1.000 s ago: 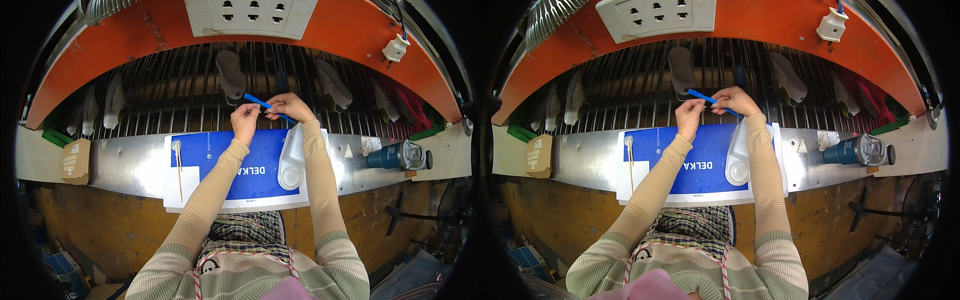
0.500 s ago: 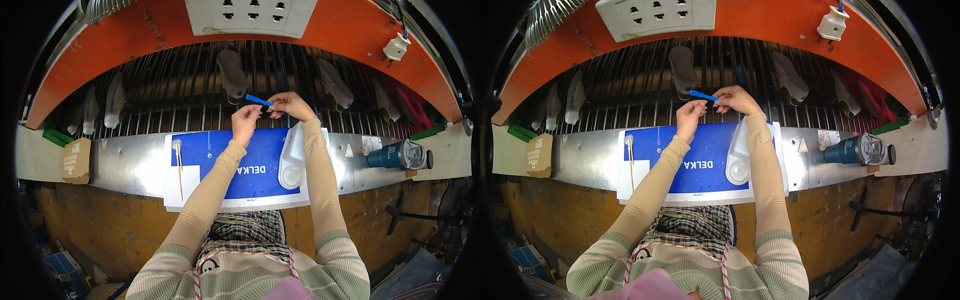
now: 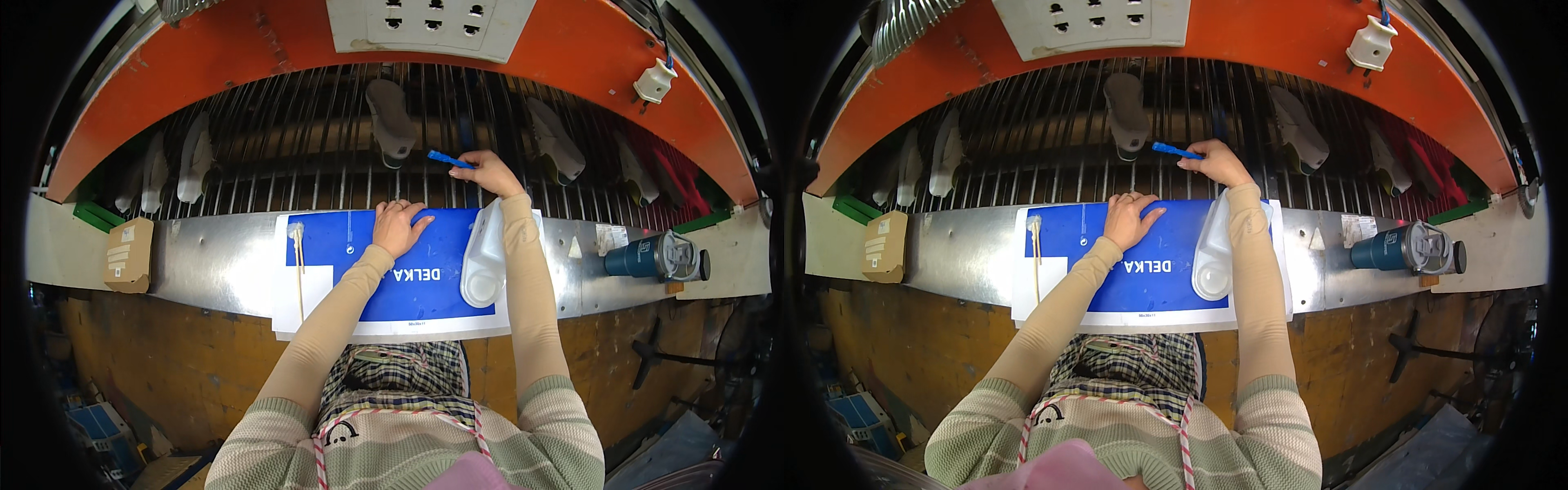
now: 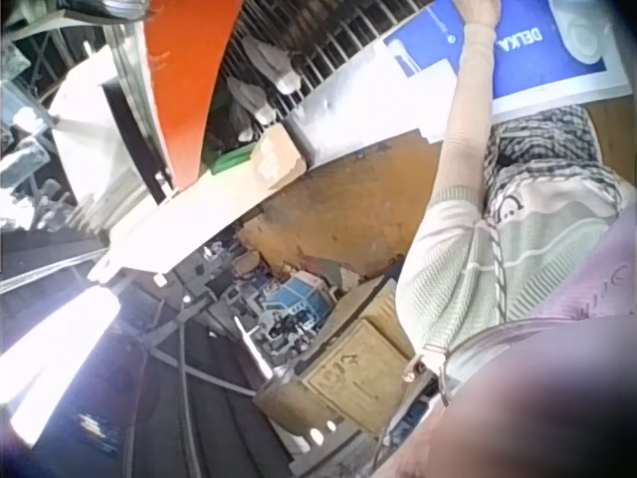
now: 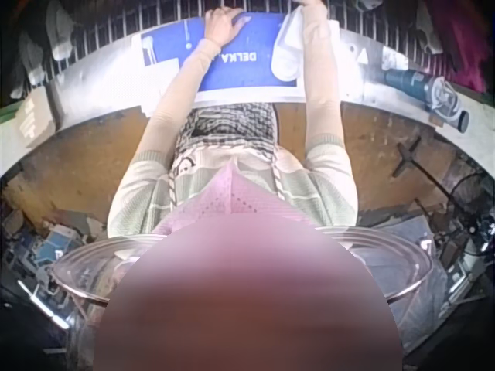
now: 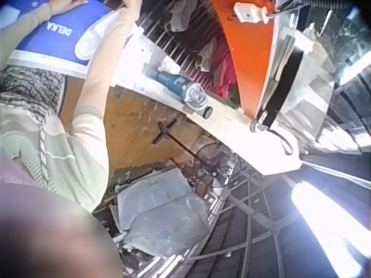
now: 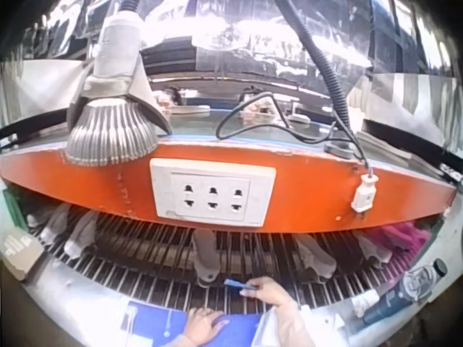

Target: The person paints a white shoe with a small blue brush, repeatedly dipping the brush into a white paint container and applying paint to the shoe's upper and sole. The person rotates the shoe to access different areas and places it on a conveyor belt between applications.

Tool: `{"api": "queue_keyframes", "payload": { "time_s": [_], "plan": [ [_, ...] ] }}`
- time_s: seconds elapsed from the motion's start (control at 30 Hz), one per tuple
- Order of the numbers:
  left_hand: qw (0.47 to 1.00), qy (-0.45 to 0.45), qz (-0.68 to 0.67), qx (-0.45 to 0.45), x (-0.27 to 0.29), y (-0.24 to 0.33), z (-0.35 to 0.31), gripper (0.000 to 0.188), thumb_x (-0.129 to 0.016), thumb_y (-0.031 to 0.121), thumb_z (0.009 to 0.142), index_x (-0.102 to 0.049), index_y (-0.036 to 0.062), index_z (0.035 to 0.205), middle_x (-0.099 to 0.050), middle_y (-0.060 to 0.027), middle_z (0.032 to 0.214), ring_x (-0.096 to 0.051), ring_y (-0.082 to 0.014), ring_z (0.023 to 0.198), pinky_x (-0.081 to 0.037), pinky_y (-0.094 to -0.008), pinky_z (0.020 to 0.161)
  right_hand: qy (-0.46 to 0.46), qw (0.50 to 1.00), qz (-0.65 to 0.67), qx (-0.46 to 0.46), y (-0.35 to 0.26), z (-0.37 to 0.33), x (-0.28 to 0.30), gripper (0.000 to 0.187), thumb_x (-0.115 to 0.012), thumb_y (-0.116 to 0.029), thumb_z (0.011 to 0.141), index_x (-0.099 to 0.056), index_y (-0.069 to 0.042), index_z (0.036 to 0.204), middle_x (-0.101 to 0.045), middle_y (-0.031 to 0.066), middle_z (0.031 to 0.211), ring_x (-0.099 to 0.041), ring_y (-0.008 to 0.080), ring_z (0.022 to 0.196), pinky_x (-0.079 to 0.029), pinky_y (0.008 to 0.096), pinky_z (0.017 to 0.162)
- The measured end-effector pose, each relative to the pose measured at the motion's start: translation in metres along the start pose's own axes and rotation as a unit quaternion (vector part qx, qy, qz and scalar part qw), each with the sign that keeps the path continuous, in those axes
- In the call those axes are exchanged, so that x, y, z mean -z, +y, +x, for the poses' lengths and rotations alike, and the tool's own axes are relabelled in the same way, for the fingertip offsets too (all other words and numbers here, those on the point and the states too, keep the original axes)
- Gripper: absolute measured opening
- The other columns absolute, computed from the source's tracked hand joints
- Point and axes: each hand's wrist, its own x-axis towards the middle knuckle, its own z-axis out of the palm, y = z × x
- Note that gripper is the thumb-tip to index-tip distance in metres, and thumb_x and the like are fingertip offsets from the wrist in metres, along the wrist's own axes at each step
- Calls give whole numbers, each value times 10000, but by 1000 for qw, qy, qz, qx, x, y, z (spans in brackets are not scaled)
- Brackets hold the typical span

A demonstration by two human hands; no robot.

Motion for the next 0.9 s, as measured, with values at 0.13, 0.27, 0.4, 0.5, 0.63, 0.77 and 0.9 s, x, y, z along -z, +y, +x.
{"api": "queue_keyframes", "payload": {
  "time_s": [0.13,0.27,0.4,0.5,0.63,0.77,0.9],
  "plan": [
    [1000,13,-5,-9,-3,-3,0,346,-715,393,872,-751,96,1046,-709,-86,966,-636,-250,958,-392,-385,886,-6,1000,22,-9,3,-2,1,176,-762,-167,831,-728,4,850,-662,50,690,-600,120,634,-473,288,645],
    [1000,-3,-3,1,0,0,0,309,-719,370,870,-755,127,1058,-708,-66,967,-628,-235,972,-378,-377,894,-3,1000,11,-25,4,-4,2,160,-760,-156,829,-726,1,836,-656,48,661,-605,119,600,-472,288,630],
    [998,-9,-55,13,-1,9,18,229,-718,298,866,-766,122,1005,-712,-87,957,-659,-276,924,-454,-398,852,-7,999,15,-36,9,-4,2,143,-757,-139,823,-730,1,842,-664,55,667,-623,123,612,-472,285,632],
    [988,-66,-128,55,-7,15,40,183,-723,253,853,-771,92,927,-713,-123,918,-676,-321,875,-509,-417,803,26,999,-9,-32,13,-4,3,137,-749,-124,821,-730,9,851,-672,64,677,-633,130,617,-481,290,644],
    [980,-114,-145,77,-14,16,52,171,-731,229,841,-763,61,850,-710,-151,874,-672,-347,865,-525,-426,795,16,999,-17,-32,16,-1,4,138,-735,-109,826,-727,22,869,-681,74,697,-639,138,628,-492,299,653],
    [985,-101,-133,49,-19,12,53,168,-731,213,839,-749,46,823,-713,-150,880,-660,-344,906,-515,-425,829,22,997,-39,-56,17,1,3,127,-733,-98,829,-726,21,871,-682,76,705,-643,143,632,-497,300,646],
    [986,-120,-117,4,-29,4,61,170,-741,201,829,-740,32,820,-716,-145,883,-655,-339,923,-511,-425,847,21,999,-28,-40,20,2,4,122,-728,-91,835,-723,25,872,-688,83,715,-649,149,637,-509,307,656]
  ]
}}
